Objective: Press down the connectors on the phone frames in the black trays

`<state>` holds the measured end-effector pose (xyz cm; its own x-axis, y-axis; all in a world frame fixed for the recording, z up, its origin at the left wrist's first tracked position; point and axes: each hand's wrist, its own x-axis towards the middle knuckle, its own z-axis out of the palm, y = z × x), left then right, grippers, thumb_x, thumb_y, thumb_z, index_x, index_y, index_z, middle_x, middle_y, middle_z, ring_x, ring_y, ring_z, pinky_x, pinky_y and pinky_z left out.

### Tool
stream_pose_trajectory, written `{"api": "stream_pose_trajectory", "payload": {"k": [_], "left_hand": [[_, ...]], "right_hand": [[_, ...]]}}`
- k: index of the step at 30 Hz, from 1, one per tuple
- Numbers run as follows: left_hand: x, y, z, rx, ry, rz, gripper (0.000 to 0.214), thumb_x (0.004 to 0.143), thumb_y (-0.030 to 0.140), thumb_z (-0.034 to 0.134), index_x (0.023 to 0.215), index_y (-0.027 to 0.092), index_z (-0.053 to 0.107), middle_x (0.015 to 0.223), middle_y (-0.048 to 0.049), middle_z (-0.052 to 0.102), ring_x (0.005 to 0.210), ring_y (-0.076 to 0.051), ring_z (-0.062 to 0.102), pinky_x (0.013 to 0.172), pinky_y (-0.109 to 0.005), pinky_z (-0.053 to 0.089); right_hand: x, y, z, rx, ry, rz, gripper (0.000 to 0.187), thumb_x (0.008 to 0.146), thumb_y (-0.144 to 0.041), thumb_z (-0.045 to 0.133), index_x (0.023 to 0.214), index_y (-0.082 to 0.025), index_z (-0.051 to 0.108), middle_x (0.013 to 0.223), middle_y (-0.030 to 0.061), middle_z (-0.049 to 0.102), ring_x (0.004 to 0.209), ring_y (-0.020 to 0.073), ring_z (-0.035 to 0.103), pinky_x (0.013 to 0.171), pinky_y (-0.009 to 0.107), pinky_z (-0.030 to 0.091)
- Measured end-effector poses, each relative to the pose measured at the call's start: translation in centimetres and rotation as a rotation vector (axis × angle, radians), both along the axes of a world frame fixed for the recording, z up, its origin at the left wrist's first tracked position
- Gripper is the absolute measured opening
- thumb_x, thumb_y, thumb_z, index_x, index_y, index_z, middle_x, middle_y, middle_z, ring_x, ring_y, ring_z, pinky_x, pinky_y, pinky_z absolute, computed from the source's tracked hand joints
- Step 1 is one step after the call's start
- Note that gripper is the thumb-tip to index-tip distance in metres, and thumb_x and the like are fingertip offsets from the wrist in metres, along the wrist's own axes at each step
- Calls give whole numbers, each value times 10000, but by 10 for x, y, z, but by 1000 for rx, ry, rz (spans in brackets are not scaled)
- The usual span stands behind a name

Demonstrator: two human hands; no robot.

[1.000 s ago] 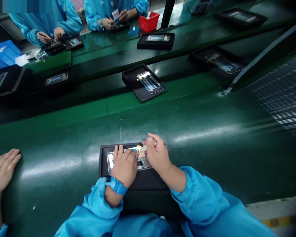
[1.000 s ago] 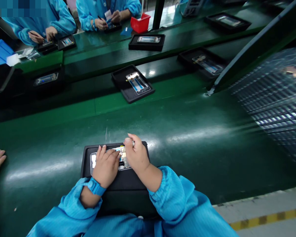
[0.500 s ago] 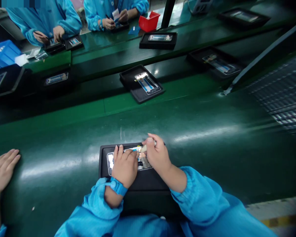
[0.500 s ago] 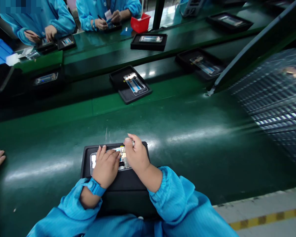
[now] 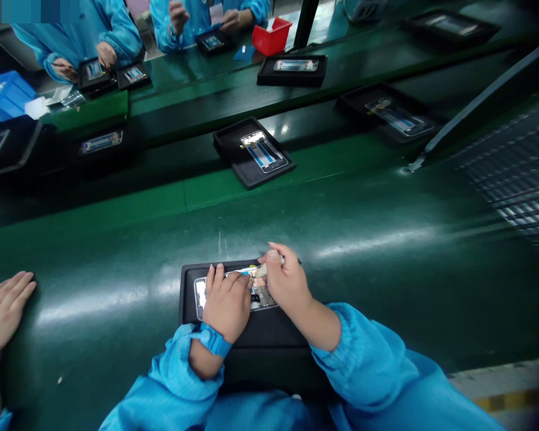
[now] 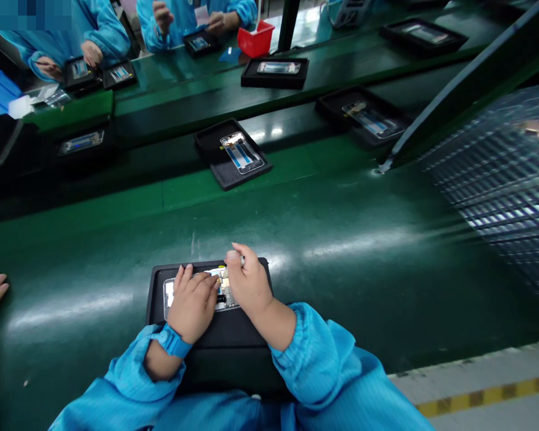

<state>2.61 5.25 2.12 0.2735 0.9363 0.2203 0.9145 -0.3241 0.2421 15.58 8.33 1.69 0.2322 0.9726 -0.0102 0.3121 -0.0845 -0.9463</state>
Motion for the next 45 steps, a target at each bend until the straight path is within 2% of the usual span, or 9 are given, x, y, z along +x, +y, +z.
{"api": "stream_pose_trajectory", "payload": {"k": [29,45], "left_hand": [[0,0,0,4,1,1,189,807,217,481,906,211,642,887,-10,646,1058,-298,476,977,-496,280],[1,0,0,-14,21,-4,197,812,206,473,927,203,633,901,-17,641,1070,-306,466,976,-509,285]], "right_hand": [[0,-1,-2,1,40,-1,330,826,-446,392,1006,-186,484,718,38,670,603,166,626,571,305,489],[-1,-2,-3,34,72,-50,308,830,-435,398,1003,-192,474,703,24,661,607,160,620,586,323,500]]}}
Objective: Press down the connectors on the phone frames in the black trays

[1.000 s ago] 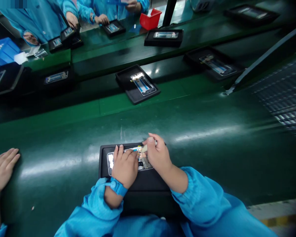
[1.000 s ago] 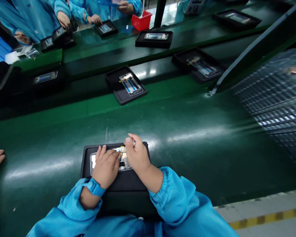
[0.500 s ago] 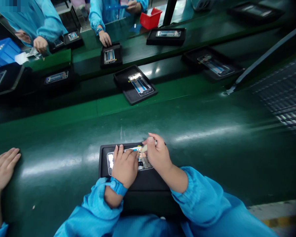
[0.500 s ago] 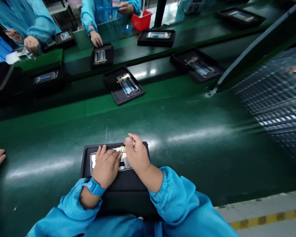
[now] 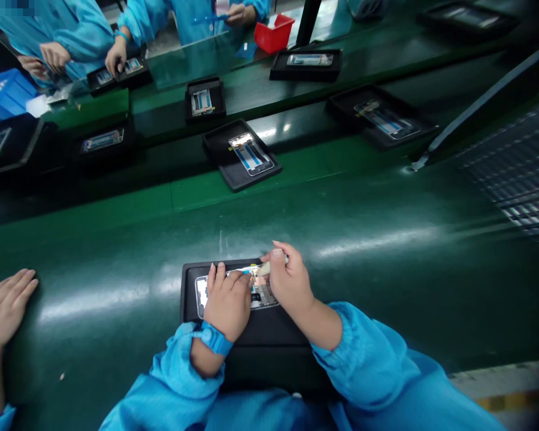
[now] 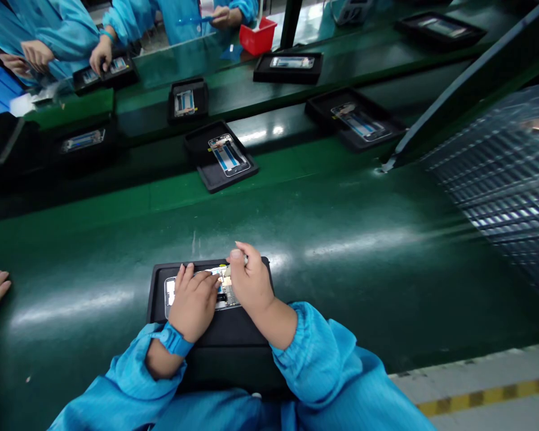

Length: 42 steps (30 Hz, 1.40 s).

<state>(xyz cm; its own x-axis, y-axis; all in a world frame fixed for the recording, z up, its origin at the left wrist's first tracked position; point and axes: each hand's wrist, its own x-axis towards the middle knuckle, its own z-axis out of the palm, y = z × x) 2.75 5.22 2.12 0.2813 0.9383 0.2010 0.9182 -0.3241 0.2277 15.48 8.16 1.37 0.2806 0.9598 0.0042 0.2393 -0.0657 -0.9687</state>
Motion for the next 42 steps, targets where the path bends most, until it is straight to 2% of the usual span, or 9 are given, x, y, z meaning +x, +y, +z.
{"api": "stream_pose_trajectory", "payload": {"k": [9,20,35,42], "left_hand": [[2,-2,1,-17,57,-26,221,804,170,464,962,198,617,916,-32,633,1080,-308,464,985,-528,274],[0,-2,1,-62,141,-61,337,711,42,483,1007,164,588,946,-49,611,1083,-333,455,970,-559,278],[2,-2,1,-82,167,-57,341,728,50,466,1020,181,584,948,-50,609,1084,-327,456,975,-563,267],[5,-3,3,-118,141,-38,313,756,62,448,1017,177,576,953,-45,607,1095,-318,447,976,-573,264]], "right_hand": [[1,-1,3,34,-35,37,283,835,-418,389,990,-195,469,708,30,661,616,163,627,559,306,499],[0,-1,5,71,-94,57,284,830,-420,386,971,-195,486,721,38,669,620,168,634,583,310,504],[0,-2,5,62,-148,85,288,823,-421,387,965,-210,522,804,59,653,763,193,624,656,347,506],[2,-5,5,161,-271,148,282,836,-390,367,951,-193,532,789,72,657,744,197,630,665,353,515]]}}
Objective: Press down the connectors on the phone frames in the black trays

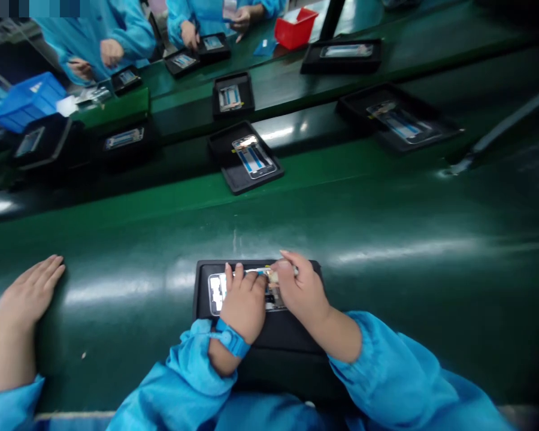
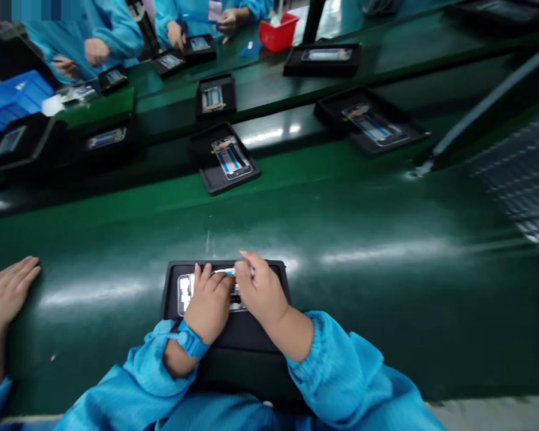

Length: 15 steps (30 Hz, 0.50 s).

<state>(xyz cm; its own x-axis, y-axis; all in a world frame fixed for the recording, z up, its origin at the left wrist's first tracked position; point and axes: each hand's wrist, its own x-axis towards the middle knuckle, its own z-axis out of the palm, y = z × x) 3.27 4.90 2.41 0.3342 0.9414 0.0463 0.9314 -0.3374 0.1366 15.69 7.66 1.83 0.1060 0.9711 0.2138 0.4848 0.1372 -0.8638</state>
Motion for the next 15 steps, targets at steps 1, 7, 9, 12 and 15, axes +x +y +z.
{"api": "stream_pose_trajectory", "payload": {"k": [1,7,9,12,15], "left_hand": [[1,-1,0,-9,-6,3,307,764,70,444,1021,179,572,955,-41,606,1100,-312,442,983,-569,256],[4,-5,-5,-45,-17,8,297,824,170,401,1088,183,536,968,-47,593,1156,-297,387,1015,-554,205],[3,-6,-7,-53,-14,-14,321,830,189,392,1126,181,515,954,-58,592,1165,-301,374,1011,-561,200],[2,-5,-8,-40,-21,-15,349,827,187,386,1158,176,492,955,-66,588,1155,-309,377,1001,-570,200],[4,-6,-5,-23,-40,-4,301,822,175,377,1072,160,544,930,-57,594,1119,-304,402,993,-562,210]], "right_hand": [[1,-1,0,20,-34,4,283,836,-391,366,934,-191,541,786,76,659,747,201,631,665,351,515],[-2,3,3,175,-245,223,311,839,-388,351,790,-205,597,702,78,659,635,203,622,588,318,511],[-6,5,2,228,-301,251,339,841,-391,334,766,-205,607,659,75,651,591,200,610,568,319,509],[-9,6,-2,282,-328,222,364,845,-397,316,743,-203,607,631,75,645,568,201,604,557,319,506],[-4,2,-9,289,-296,177,356,843,-404,327,729,-196,593,637,93,643,577,214,602,525,316,488]]}}
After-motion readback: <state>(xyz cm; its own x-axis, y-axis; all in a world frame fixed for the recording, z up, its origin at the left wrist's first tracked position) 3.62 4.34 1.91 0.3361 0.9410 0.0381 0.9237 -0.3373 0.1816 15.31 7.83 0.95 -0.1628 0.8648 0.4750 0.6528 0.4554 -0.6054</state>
